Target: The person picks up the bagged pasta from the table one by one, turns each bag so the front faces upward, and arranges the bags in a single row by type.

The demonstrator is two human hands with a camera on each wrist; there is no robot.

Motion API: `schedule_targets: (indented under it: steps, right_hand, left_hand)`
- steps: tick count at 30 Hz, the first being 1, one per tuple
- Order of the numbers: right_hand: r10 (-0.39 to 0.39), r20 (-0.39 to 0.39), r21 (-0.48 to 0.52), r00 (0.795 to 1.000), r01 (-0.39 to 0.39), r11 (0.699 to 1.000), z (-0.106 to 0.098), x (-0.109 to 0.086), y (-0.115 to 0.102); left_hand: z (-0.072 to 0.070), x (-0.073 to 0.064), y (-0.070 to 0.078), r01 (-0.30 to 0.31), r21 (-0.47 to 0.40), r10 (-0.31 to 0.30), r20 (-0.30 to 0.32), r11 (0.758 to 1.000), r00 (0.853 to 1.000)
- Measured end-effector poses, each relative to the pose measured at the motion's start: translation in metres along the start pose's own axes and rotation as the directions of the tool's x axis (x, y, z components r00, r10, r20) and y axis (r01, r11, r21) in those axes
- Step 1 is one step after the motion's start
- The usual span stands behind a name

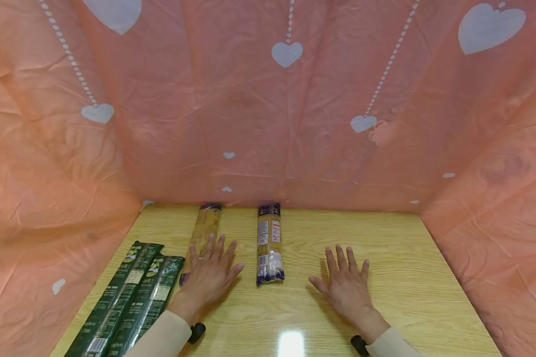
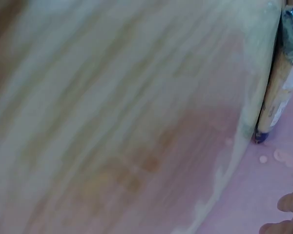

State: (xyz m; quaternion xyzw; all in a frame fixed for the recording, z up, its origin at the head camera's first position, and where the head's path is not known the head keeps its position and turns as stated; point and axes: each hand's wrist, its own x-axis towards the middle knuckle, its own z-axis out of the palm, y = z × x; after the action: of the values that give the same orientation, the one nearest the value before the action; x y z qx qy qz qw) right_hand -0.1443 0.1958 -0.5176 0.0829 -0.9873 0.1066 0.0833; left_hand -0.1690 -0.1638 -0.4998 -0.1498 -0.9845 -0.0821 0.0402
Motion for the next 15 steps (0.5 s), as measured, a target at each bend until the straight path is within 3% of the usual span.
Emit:
schedule_targets:
  steps: [7,15]
  right_hand:
    - [-0.064,0.031,-0.016,0.997,0.064,0.998,0.003,0.001,-0.025]
    - [-0.244,0.052,0.024,0.968,0.243,0.970,0.016,0.002,-0.062]
  left_hand:
    - [0.002,0.014,0.007,-0.048,-0.023,0.048,0.013,0.999,0.999]
    - [0.013,0.049,0.029,-0.108,-0.082,0.117,0.122,0.991,0.986]
